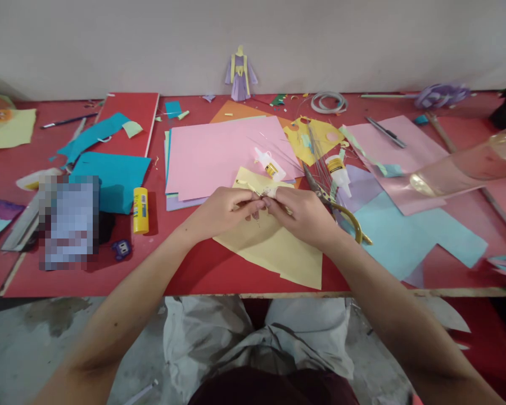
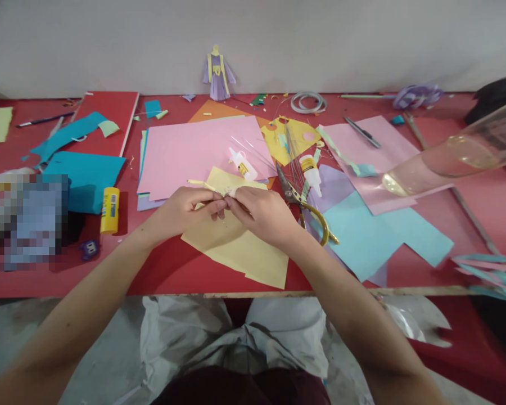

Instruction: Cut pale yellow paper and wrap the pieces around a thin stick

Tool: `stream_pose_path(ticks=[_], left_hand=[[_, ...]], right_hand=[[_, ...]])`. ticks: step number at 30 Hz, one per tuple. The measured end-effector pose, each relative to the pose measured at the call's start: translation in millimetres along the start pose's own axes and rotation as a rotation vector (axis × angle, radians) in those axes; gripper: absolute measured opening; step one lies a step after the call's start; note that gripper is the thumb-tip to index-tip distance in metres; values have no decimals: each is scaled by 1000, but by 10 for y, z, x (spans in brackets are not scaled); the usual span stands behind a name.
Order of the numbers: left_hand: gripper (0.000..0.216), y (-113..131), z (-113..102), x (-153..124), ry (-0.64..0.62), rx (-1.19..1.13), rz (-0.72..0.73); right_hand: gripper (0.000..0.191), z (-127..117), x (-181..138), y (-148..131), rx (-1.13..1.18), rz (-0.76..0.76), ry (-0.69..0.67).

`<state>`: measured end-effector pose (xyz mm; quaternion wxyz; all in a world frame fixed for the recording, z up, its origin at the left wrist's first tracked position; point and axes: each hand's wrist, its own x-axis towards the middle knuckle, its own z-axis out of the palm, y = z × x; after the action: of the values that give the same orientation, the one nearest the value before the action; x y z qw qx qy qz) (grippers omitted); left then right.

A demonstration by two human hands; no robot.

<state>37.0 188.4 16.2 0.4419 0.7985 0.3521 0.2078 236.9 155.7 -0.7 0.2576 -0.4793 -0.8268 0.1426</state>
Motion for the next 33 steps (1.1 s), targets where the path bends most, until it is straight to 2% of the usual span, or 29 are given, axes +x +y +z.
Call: stream_pose_path(ticks=[11,18,23,33], left_hand=[[27,-3,9,1,100,-86,-27],[37,12,-8,1,159,-86,-24],[37,-4,-5,6,205,-85,-36],[36,-41,5,10,160,-107,-27]], right_hand=[[30,7,-12,-2,81,101,51],[31,13,-10,-12,66,138,66],[29,23,-10,5,83,146,99],[20,28,-19,-2,79,140,30]])
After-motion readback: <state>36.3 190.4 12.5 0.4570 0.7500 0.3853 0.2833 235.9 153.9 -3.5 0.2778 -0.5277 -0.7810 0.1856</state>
